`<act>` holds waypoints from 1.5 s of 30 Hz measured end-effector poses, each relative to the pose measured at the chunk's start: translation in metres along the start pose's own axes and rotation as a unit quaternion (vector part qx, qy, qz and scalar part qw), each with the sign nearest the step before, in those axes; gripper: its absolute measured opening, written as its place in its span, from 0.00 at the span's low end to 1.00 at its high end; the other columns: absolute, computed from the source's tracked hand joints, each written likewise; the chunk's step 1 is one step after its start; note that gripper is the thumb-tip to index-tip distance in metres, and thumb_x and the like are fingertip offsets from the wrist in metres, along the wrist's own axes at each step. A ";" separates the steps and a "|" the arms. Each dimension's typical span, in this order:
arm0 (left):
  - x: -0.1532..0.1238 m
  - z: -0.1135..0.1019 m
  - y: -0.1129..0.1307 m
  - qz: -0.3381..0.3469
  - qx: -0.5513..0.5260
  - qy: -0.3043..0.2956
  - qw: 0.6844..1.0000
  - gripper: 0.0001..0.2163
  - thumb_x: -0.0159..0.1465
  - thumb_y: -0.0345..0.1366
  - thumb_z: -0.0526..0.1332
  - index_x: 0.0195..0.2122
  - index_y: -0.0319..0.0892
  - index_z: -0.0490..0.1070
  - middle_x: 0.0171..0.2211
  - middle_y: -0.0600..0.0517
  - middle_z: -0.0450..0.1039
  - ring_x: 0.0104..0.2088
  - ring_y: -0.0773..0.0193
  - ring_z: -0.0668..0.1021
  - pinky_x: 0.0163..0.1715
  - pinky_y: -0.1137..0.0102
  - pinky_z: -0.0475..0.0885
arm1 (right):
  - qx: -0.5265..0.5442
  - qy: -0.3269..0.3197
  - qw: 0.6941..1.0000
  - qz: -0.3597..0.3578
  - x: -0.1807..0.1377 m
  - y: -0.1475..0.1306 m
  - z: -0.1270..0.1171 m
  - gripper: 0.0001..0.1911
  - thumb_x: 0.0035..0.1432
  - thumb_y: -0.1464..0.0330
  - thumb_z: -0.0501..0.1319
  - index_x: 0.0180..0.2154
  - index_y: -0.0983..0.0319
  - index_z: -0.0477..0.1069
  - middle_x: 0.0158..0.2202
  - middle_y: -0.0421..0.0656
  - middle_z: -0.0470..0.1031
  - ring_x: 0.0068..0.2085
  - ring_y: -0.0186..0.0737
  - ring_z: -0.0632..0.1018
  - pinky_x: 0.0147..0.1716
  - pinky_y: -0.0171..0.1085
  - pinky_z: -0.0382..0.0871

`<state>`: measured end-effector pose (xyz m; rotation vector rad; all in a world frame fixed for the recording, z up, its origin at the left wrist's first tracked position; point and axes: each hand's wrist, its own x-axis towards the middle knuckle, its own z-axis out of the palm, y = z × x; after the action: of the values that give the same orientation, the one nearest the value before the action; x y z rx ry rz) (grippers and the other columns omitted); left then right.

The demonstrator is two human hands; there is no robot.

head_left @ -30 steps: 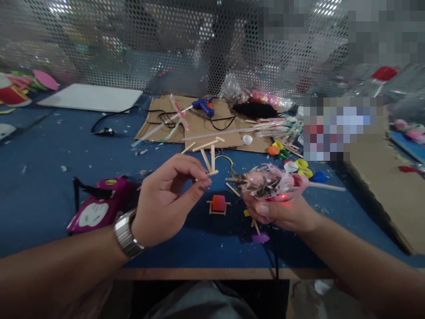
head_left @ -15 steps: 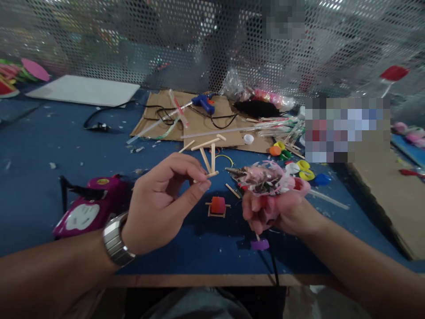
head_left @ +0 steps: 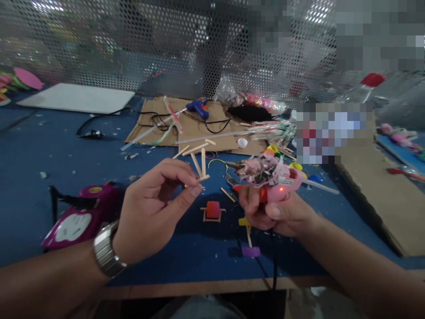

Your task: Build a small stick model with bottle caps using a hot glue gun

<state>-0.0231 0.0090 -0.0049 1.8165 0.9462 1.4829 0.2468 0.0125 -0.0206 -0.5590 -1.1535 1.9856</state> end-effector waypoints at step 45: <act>0.001 0.000 -0.001 -0.008 -0.004 -0.004 1.000 0.08 0.69 0.25 0.71 0.39 0.46 0.78 0.40 0.51 0.81 0.41 0.62 0.83 0.42 0.68 0.85 | -0.142 0.071 0.986 0.043 0.004 0.002 -0.003 0.29 0.49 0.49 0.84 0.24 0.61 0.72 0.20 0.36 0.69 0.21 0.30 0.69 0.16 0.29 0.62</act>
<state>-0.0232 0.0107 -0.0054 1.8049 0.9471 1.4663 0.2456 0.0172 -0.0241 -0.8955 -1.3511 1.8285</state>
